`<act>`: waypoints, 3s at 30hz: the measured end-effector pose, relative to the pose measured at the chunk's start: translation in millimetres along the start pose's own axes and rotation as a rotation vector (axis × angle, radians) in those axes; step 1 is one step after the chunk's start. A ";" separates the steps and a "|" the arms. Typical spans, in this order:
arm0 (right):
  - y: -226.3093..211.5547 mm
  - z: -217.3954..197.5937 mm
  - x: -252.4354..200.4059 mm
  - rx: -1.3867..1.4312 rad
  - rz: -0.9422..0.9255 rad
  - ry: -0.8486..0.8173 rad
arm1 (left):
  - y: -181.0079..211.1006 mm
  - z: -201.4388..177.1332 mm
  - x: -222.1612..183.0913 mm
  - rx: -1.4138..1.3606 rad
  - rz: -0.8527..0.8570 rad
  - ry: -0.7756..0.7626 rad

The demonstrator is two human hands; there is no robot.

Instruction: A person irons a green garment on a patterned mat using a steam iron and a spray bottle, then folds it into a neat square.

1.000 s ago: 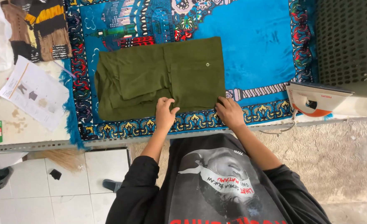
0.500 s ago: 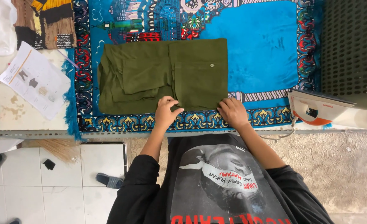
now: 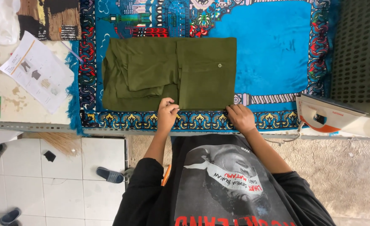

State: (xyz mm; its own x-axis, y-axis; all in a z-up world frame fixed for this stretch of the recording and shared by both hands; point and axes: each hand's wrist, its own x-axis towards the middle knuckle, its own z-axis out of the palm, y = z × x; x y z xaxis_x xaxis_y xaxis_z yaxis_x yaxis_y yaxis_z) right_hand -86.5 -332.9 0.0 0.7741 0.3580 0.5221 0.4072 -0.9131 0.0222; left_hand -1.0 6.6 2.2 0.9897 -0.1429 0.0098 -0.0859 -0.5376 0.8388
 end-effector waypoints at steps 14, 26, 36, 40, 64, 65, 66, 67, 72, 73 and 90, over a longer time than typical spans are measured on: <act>-19.8 -24.9 33.2 0.114 0.209 -0.188 | 33.4 15.4 -5.8 0.102 0.007 0.235; -17.1 22.7 85.2 0.111 0.303 -0.408 | 64.3 54.3 77.6 0.648 0.457 -0.088; 4.3 36.7 81.5 0.199 0.437 -0.318 | 67.0 56.4 88.3 0.615 0.358 0.023; 32.1 54.6 123.7 0.161 0.471 -0.256 | 84.8 67.7 129.4 0.597 0.375 -0.011; 73.4 97.7 157.9 0.204 0.539 -0.433 | 11.7 30.6 284.2 0.409 -0.252 -0.461; 73.6 97.2 158.2 0.202 0.539 -0.432 | 17.6 27.7 285.2 0.401 -0.217 -0.427; 73.7 97.4 159.2 0.199 0.539 -0.430 | 23.4 24.1 286.7 0.393 -0.181 -0.390; 74.0 97.2 159.9 0.200 0.539 -0.429 | 29.0 21.4 284.7 0.394 -0.181 -0.390; 73.8 99.2 157.3 0.165 0.587 -0.423 | 22.1 24.7 273.0 0.343 0.008 -0.110; 73.8 99.2 157.1 0.164 0.590 -0.422 | 23.7 25.9 270.6 0.343 0.010 -0.112; 75.0 92.1 162.6 0.190 0.595 -0.467 | 86.2 82.6 145.8 0.699 0.168 -0.357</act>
State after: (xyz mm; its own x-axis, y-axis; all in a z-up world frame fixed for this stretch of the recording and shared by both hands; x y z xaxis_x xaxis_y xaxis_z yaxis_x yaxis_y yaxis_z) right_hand 114.5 -325.2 8.0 0.9951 -0.0981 -0.0138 -0.0974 -0.9433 -0.3173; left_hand 126.4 -129.3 30.9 0.8707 -0.4620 -0.1687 -0.3996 -0.8645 0.3049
